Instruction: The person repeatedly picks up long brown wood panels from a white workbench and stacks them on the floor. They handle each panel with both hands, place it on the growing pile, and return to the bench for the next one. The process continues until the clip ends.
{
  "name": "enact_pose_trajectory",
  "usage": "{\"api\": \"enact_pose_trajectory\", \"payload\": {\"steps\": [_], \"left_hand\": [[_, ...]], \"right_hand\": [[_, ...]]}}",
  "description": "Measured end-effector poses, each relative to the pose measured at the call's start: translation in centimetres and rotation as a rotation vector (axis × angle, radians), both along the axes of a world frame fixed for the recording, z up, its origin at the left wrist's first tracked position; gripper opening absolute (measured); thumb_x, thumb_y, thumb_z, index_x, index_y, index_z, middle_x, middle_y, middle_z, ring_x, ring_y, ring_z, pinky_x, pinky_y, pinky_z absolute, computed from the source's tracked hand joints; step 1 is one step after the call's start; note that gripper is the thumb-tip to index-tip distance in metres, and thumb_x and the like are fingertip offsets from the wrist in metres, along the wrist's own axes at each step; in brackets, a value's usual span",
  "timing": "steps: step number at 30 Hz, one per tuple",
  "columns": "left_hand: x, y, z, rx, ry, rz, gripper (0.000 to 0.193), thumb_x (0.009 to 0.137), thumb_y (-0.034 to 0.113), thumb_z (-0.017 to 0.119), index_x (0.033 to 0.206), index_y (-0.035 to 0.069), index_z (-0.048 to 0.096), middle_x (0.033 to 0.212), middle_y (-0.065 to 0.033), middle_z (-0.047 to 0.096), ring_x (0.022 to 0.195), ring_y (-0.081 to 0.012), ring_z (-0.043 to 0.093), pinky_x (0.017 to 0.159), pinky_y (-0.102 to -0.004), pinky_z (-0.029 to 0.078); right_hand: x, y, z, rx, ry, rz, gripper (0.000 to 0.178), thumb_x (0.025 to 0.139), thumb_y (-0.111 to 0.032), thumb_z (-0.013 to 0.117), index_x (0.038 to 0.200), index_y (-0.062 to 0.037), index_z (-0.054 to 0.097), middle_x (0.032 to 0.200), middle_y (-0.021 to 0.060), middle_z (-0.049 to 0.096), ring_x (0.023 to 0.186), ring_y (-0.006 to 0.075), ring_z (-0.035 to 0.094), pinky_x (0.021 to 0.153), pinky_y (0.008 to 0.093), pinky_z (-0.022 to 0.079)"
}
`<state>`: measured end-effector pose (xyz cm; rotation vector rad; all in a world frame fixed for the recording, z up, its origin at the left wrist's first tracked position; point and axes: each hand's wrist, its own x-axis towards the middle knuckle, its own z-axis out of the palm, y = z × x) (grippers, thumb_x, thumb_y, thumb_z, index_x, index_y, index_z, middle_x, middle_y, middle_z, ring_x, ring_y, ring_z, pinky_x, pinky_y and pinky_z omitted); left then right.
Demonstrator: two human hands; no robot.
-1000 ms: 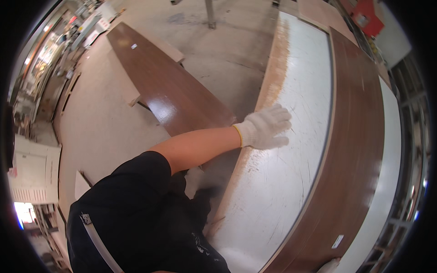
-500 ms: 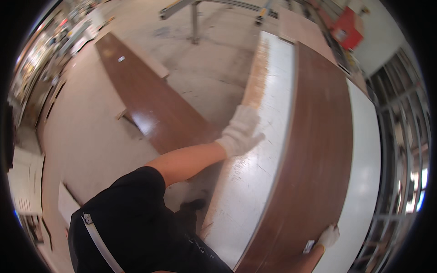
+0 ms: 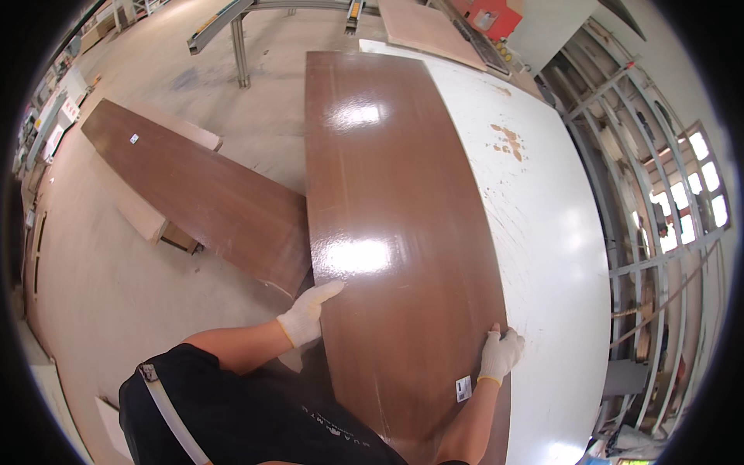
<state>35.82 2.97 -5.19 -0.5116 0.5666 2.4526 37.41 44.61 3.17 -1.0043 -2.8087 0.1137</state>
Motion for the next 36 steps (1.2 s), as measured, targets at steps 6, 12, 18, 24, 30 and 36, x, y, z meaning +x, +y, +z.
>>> {"api": "enact_pose_trajectory", "payload": {"steps": [6, 12, 18, 24, 30, 36], "left_hand": [[3.2, -4.5, 1.5, -0.013, -0.056, 0.128, 0.03, 0.102, 0.011, 0.071, 0.131, 0.002, 0.069, 0.124, -0.0088, 0.074, 0.108, -0.0228, 0.072, 0.096, -0.0387, 0.058], [7.2, -10.4, 0.6, -0.041, 0.099, 0.217, 0.029, 0.103, 0.012, 0.071, 0.129, 0.001, 0.071, 0.123, -0.0078, 0.075, 0.108, -0.0205, 0.071, 0.096, -0.0368, 0.058], [11.7, -17.4, 1.5, -0.117, 0.085, 0.325, 0.029, 0.103, 0.012, 0.07, 0.129, -0.001, 0.071, 0.123, -0.0077, 0.075, 0.107, -0.0186, 0.071, 0.095, -0.0345, 0.057], [17.3, -24.5, 0.9, -0.267, 0.129, 0.42, 0.038, 0.104, 0.017, 0.066, 0.136, -0.004, 0.065, 0.129, -0.0116, 0.072, 0.115, -0.0225, 0.07, 0.101, -0.0386, 0.055], [23.9, -26.4, 0.5, -0.237, 0.036, 0.586, 0.041, 0.103, 0.017, 0.068, 0.138, -0.004, 0.063, 0.131, -0.0129, 0.071, 0.118, -0.0251, 0.069, 0.103, -0.0408, 0.055], [28.5, -26.8, 0.5, -0.25, -0.071, 0.732, 0.037, 0.104, 0.016, 0.068, 0.135, -0.004, 0.066, 0.13, -0.012, 0.072, 0.117, -0.0242, 0.07, 0.102, -0.0392, 0.055]], "right_hand": [[0.5, -4.6, -0.1, 0.048, -0.024, -0.002, 0.055, 0.098, -0.046, 0.07, 0.122, 0.003, 0.074, 0.126, 0.0252, 0.066, 0.123, 0.041, 0.062, 0.106, 0.0491, 0.05], [0.6, -10.2, -0.1, 0.047, -0.009, 0.079, 0.053, 0.098, -0.044, 0.068, 0.121, 0.0027, 0.075, 0.125, 0.0244, 0.067, 0.122, 0.0407, 0.062, 0.106, 0.0494, 0.05], [0.6, -18.4, 0.4, 0.054, 0.003, 0.166, 0.05, 0.098, -0.044, 0.069, 0.118, 0.002, 0.076, 0.123, 0.0241, 0.068, 0.121, 0.0404, 0.062, 0.105, 0.0492, 0.05], [-0.2, -26.9, 0.2, 0.069, -0.007, 0.338, 0.045, 0.099, -0.041, 0.068, 0.115, 0.0, 0.075, 0.121, 0.0234, 0.067, 0.12, 0.0409, 0.062, 0.104, 0.0496, 0.05], [-2.8, -29.1, -0.8, -0.019, -0.016, 0.751, 0.035, 0.101, -0.032, 0.068, 0.113, 0.0002, 0.074, 0.118, 0.0242, 0.071, 0.112, 0.0423, 0.067, 0.099, 0.0502, 0.052], [-6.6, -27.0, -1.1, -0.329, -0.323, 0.855, 0.053, 0.113, -0.042, 0.047, 0.106, 0.0056, 0.07, 0.107, 0.0288, 0.073, 0.106, 0.0471, 0.068, 0.091, 0.052, 0.05]]}}
